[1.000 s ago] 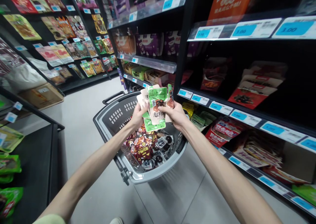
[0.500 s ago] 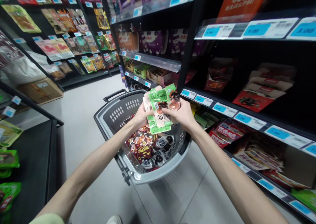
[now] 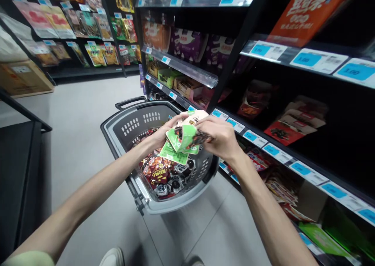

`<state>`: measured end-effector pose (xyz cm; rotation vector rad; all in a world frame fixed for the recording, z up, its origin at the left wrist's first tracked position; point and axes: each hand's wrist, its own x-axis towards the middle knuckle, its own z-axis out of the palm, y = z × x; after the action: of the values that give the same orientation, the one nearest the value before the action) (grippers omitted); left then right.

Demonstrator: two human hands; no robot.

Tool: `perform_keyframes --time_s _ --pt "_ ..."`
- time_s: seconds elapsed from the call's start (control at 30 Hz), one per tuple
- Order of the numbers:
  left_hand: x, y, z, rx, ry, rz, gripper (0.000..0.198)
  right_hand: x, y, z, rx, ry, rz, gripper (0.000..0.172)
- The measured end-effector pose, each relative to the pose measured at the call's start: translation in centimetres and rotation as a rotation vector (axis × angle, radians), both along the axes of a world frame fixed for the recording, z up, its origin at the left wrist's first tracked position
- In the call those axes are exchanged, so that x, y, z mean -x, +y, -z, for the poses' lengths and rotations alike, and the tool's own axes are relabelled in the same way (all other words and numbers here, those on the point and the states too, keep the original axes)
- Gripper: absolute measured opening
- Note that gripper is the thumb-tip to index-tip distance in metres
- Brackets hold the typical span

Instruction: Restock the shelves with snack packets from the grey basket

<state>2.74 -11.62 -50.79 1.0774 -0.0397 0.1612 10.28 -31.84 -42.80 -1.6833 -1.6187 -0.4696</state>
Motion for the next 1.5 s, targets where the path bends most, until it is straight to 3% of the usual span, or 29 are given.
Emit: perform_keyframes --time_s 0.07,0.23,0.4,0.53,0.63,0.7,0.77,0.83,0.97,1.07,1.17,1.37,1.5 --pt "0.0 0.4 0.1 -0.025 0.059 0.019 0.051 -0.5 0.2 0.3 0.052 -0.073 -0.075 0.02" --pt "0.7 0.3 -0.7 0.083 0.106 0.077 0.033 -1.3 0.1 0.7 0.136 -0.122 -0.109 0.027" --pt "1.3 -0.8 -1.5 0.044 0.04 0.148 0.044 -1.1 0.2 0.5 0.156 -0.119 -0.011 0.02" --pt "1.1 -1.2 -1.1 -0.075 0.071 0.073 0.043 -1.9 -0.1 0.6 0.144 -0.003 0.181 0.023" --pt "0.9 -1.2 -0.9 -0.132 0.069 -0.014 0.037 -3.0 -0.9 0.8 0.163 0.228 0.427 0.045" --pt "0.7 -1.1 -0.8 -0.145 0.067 -0.101 0.032 -3.7 -1.5 1.0 0.192 0.484 0.471 0.061" --pt "0.4 -0.8 -0.7 -0.146 0.066 -0.206 0.03 -4.2 -1.7 1.4 0.19 0.773 0.4 0.058" --pt "0.1 -0.6 -0.5 -0.154 0.073 -0.295 0.03 -4.3 -1.4 1.9 0.115 1.027 0.292 0.044" --pt "-0.1 -0.6 -0.2 -0.224 0.076 -0.377 0.033 -3.4 0.3 2.5 -0.064 1.285 0.178 0.034" --pt "0.0 -0.7 -0.2 -0.264 0.038 -0.388 0.034 -2.3 1.1 2.1 -0.044 1.266 0.111 0.047" --pt "0.0 -0.6 -0.3 -0.211 0.007 -0.341 0.038 -2.1 0.9 0.9 -0.062 1.153 0.109 0.049" --pt "0.0 -0.4 -0.6 -0.05 0.088 -0.177 0.04 -4.5 -1.5 -1.6 -0.317 1.128 0.212 0.052" --pt "0.3 -0.8 -1.0 0.003 0.095 -0.097 0.039 -5.2 -2.7 -2.8 -0.209 1.095 0.262 0.048"
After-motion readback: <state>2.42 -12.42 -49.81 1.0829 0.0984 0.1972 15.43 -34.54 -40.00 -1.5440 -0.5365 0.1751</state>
